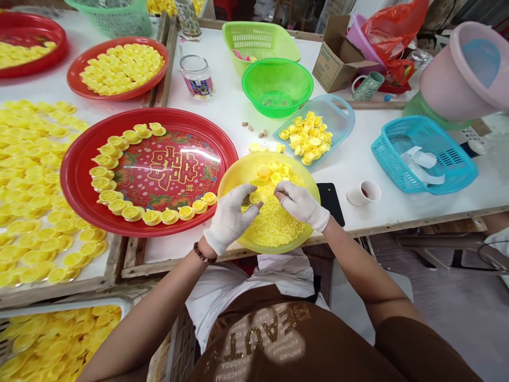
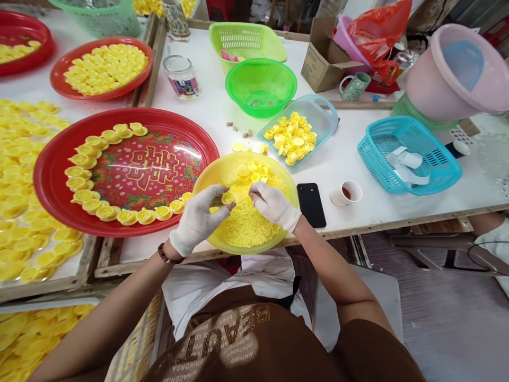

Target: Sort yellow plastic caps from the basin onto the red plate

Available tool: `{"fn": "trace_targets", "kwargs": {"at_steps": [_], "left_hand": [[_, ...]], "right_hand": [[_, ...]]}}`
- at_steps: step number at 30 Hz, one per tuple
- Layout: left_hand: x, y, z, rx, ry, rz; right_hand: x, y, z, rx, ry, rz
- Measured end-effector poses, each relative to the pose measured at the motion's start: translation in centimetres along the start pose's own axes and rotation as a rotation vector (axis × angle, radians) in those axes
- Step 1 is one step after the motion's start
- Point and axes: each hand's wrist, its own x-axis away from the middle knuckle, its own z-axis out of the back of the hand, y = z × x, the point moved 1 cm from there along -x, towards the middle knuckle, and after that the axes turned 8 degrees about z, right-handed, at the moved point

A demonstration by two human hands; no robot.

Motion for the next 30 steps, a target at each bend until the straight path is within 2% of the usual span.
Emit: {"fn": "trace_targets", "kwargs": {"at_steps": [3,6,8,10,16,19,22,26,28,30], "left_hand": [[-1.8,-1.0,3.7,-0.060,0.103,0.004],[-4.5,-3.3,7.5,-0.201,0.212,0.072],[-6.2,-5.2,8.8,-0.280,0.163,0.154],[-7.5,-6.9,8.6,-0.298,0.038,0.214],[-9.0,-9.7,5.2,-0.284,-0.306,0.239],[-9.0,-10.1,5.1,-0.287,-0.380,0.247],[-8.9,-10.1,5.8,-0.300,-0.396,0.254],[-8.9,-9.5,6.3,-0.320,-0.353,0.258],[-9.1,-8.6,6.4,-0.318,-0.262,0.229],[-9.5,-7.1,6.2,-0.286,-0.063,0.144]], "right_hand": [[0.3,-0.2,-0.3,0.255,-0.133,0.087],[0.5,-0.4,-0.7,0.368,-0.255,0.109],[0.5,-0.4,-1.0,0.404,-0.283,0.118],[0.4,-0.4,-1.1,0.424,-0.282,0.122],[0.3,-0.3,-1.1,0.374,-0.200,0.149],[0.3,-0.3,-0.9,0.342,-0.178,0.149],[0.0,-0.5,-0.6,0.345,-0.180,0.153],[-0.8,-0.9,-0.8,0.455,-0.164,0.177],[-1.2,-1.3,-1.4,0.546,-0.179,0.193],[-1.3,-1.7,-2.4,0.612,-0.237,0.202]]}}
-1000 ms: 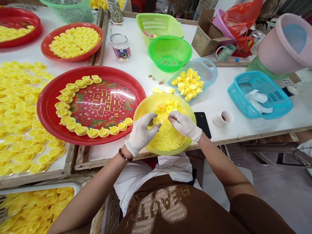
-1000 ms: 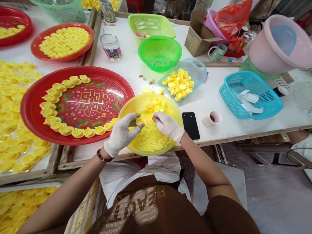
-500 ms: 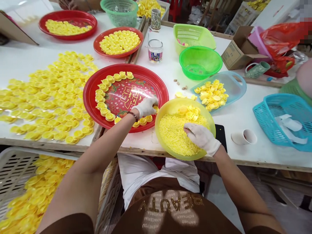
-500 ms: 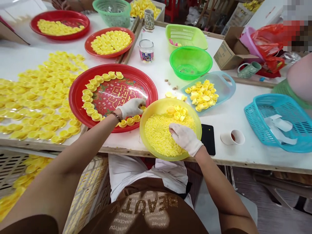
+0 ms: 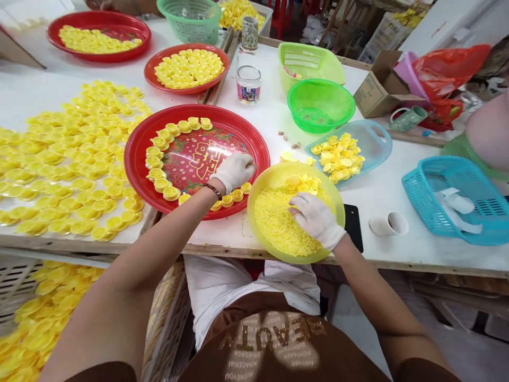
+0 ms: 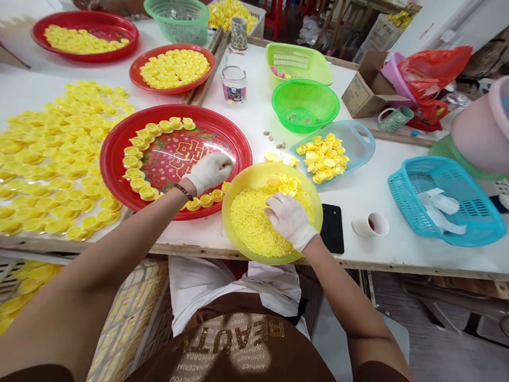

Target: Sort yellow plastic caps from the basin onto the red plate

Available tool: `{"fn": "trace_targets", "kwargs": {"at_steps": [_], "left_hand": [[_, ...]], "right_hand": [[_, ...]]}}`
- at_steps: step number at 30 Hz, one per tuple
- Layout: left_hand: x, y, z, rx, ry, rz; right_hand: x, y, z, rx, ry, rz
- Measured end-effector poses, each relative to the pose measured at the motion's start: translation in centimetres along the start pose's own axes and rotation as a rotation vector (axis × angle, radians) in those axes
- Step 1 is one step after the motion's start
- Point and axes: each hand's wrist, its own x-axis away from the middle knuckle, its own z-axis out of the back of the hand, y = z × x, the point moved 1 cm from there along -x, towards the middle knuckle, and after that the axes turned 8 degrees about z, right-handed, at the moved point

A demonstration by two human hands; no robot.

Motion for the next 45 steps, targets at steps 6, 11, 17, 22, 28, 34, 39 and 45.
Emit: {"fn": "trace_targets", "kwargs": {"at_steps": [6,11,17,22,28,34,39,45], "left_hand": [[0.2,7.0,-2.9,0.057,0.114,-0.207],[0.4,10.8,-7.1,-0.155,-0.079,-0.106],[3.4,10.6,-6.3,-0.183,-0.083,-0.139],[8.0,8.8,-6.2,-0.181,-0.261,-0.230],[8.0,7.9,-6.4,-0.099,-0.159,-0.041],[5.3,8.4,-7.7,-0.114,-0.154,0.075],[3.8,7.8,-8.6,-0.013,-0.160,0.075],[4.2,7.9,-8.7,0.059,-0.163,-0.011]], "right_hand": [[-0.3,-2.4,-2.6,-0.061,-0.214,0.070],[0.1,-1.9,-2.3,-0.391,-0.138,-0.007],[0.5,0.3,-0.6,-1.058,0.243,-0.394],[-0.2,1.6,0.7,-1.379,0.465,-0.544],[-3.7,2.2,0.2,-1.532,0.653,-0.556],[-7.4,2.2,-0.4,-1.381,0.815,-0.414],[-8.8,2.5,-0.5,-1.306,0.820,-0.390],[-8.9,3.0,-0.9,-1.345,0.859,-0.380]]}}
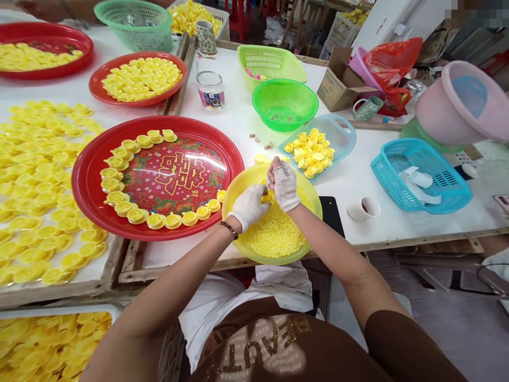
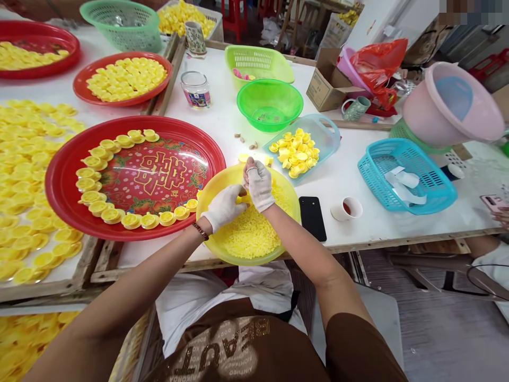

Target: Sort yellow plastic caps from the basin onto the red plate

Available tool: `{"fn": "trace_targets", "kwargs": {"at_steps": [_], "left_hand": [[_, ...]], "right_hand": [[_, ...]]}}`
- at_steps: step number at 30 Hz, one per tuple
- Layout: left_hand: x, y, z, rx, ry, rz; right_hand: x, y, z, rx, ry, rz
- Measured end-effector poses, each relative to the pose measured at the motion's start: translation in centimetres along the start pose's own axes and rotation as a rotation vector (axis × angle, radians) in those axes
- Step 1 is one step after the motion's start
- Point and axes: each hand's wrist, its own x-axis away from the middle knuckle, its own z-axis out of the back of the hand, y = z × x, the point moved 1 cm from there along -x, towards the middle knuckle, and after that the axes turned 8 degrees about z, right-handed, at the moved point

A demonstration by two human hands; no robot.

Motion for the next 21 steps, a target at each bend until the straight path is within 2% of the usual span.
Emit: {"fn": "trace_targets", "kwargs": {"at_steps": [10,15,21], "left_hand": [[0.2,0.3,0.1,0.009,-0.017,0.029],[0.4,0.3,-0.1,-0.020,0.012,-0.010],[1.6,0.8,0.6,0.034,0.075,-0.096]], "right_hand": [[0.3,0.4,0.4,-0.085,0.038,-0.005],[0.6,-1.4,0.8,-0.142,0.069,-0.041],[2.9,-3.1,3.3,-0.064,0.004,-0.056]]}}
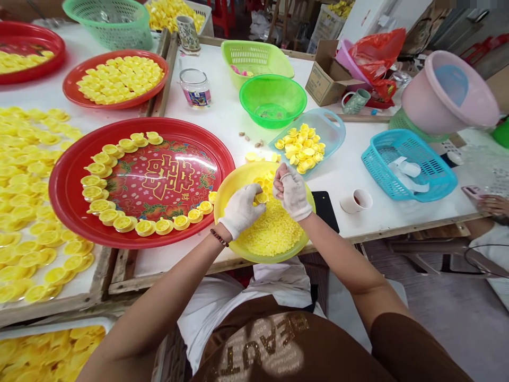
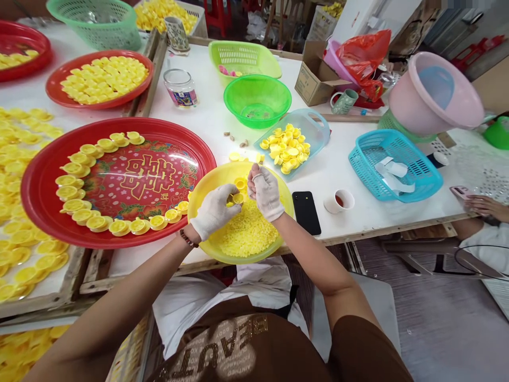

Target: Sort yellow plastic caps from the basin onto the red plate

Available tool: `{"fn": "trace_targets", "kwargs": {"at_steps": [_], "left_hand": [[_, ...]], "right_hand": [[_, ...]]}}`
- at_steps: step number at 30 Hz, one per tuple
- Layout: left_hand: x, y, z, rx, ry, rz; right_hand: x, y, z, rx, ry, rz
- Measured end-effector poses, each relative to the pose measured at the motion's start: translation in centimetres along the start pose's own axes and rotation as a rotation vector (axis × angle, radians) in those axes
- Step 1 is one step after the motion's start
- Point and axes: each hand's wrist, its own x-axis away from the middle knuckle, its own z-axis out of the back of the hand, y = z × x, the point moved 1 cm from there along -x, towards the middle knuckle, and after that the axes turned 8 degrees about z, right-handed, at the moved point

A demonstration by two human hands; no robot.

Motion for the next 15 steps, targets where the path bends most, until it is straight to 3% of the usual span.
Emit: {"fn": "trace_targets", "kwargs": {"at_steps": [5,10,12,15], "left_hand": [[1.4,-0.4,1.4,0.132,-0.019,-0.115],[2.3,-1.1,1.8,0.052,-0.103,-0.128],[2.2,-1.4,2.5,0.005,-0.036,-0.136],[0.8,-2.5,5.2,-0.018,0.138,-0.076]], "right_hand": [[2.4,-0.3,2.2,0.287,-0.153,0.020],[3.5,-0.7,2.7,0.770,-0.408,0.241],[3.8,-0.6,2.8,0.920,-0.509,0.310],[4.5,-0.1,3.2,1.059,-0.610,0.382]]}}
